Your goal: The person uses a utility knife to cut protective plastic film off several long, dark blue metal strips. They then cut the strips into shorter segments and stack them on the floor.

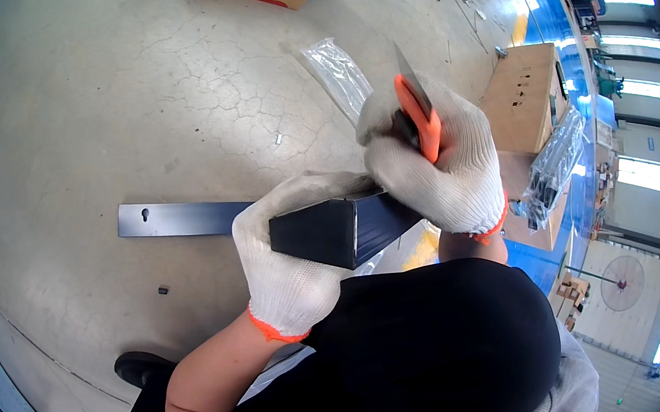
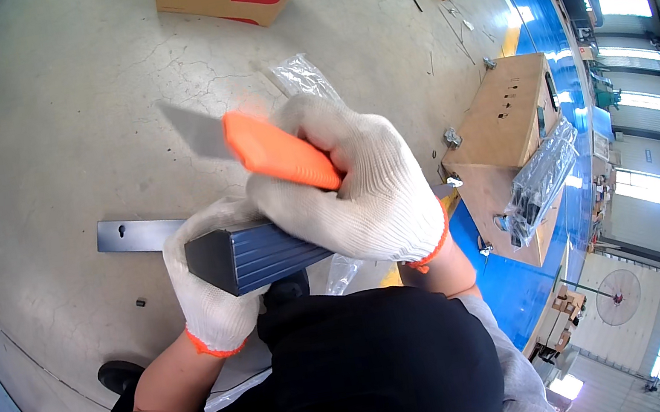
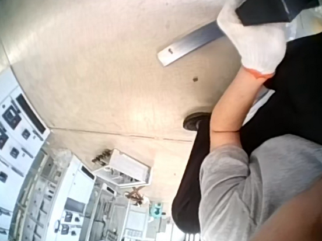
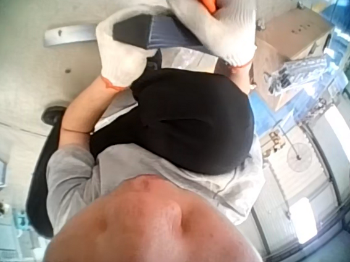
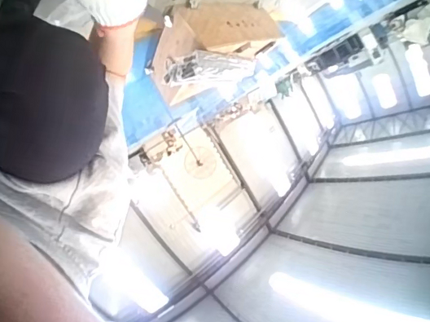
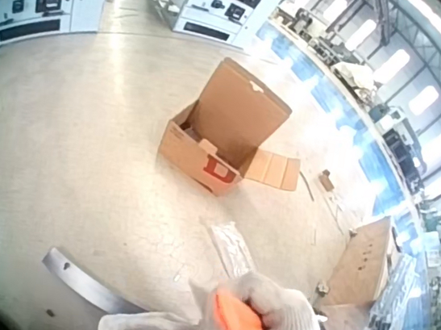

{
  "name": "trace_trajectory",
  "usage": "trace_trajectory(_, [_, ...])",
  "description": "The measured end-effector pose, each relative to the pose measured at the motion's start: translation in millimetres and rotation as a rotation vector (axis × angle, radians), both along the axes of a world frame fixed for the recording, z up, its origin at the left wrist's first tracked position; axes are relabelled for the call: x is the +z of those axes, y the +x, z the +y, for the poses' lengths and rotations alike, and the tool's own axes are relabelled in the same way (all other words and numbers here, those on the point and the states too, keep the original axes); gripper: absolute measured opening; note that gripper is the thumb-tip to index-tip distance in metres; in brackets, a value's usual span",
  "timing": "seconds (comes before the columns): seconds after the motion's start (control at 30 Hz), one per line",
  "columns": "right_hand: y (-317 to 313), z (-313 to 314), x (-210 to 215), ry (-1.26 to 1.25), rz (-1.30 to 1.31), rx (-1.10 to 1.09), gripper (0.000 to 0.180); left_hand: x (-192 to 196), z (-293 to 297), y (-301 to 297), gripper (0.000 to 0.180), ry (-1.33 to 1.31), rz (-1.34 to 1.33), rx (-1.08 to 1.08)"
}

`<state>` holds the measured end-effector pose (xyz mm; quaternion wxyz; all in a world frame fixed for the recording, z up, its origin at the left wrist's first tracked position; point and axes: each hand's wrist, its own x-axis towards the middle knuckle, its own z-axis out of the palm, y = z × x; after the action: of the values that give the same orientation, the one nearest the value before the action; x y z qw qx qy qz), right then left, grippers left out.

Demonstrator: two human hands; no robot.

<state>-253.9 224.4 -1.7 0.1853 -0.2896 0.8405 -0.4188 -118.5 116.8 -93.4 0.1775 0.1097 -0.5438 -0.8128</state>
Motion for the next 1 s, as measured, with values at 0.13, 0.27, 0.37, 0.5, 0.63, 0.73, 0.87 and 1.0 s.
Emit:
trace_trajectory(0.13, [-0.3,-0.9,0.5,0.031,-0.190,0.043,0.037,-1.7,3.4,-1.4,0.040,0.084,-0.039,0.045])
trace_trajectory(0.27, [-11.1,-6.5,-9.5,0.134,-0.222,-0.013,0.035,-8.9,11.2,-5.5,0.058,0.443,0.060,0.158])
trace_trajectory(0.37, [-24.1,-10.0,-34.5,0.126,-0.123,0.047,0.029,-12.6,12.4,-12.1,0.061,0.233,0.016,0.336])
trace_trajectory(0.5, [-36.2,-7.0,-71.3,-0.058,-0.281,0.047,0.034,-28.9,-9.8,-16.0,0.063,-0.091,-0.199,0.330])
trace_trajectory(0.63, [-43.6,2.0,-105.0,-0.349,-0.395,-0.040,0.067,-55.9,-28.3,-23.5,0.053,-0.138,-0.227,0.419])
trace_trajectory(0.73, [-41.5,9.2,-110.8,-0.473,-0.464,-0.154,0.083,-76.5,-44.7,-24.3,0.041,-0.101,-0.263,0.458])
trace_trajectory(0.87, [-55.1,39.2,-123.5,-0.470,-0.817,-0.097,0.071,-108.0,-90.7,-22.4,0.029,-0.100,-0.347,0.550])
trace_trajectory(1.0, [-54.1,58.0,-134.1,-0.461,-0.889,-0.101,0.077,-159.7,-157.6,-6.3,0.037,0.026,-0.382,0.661])
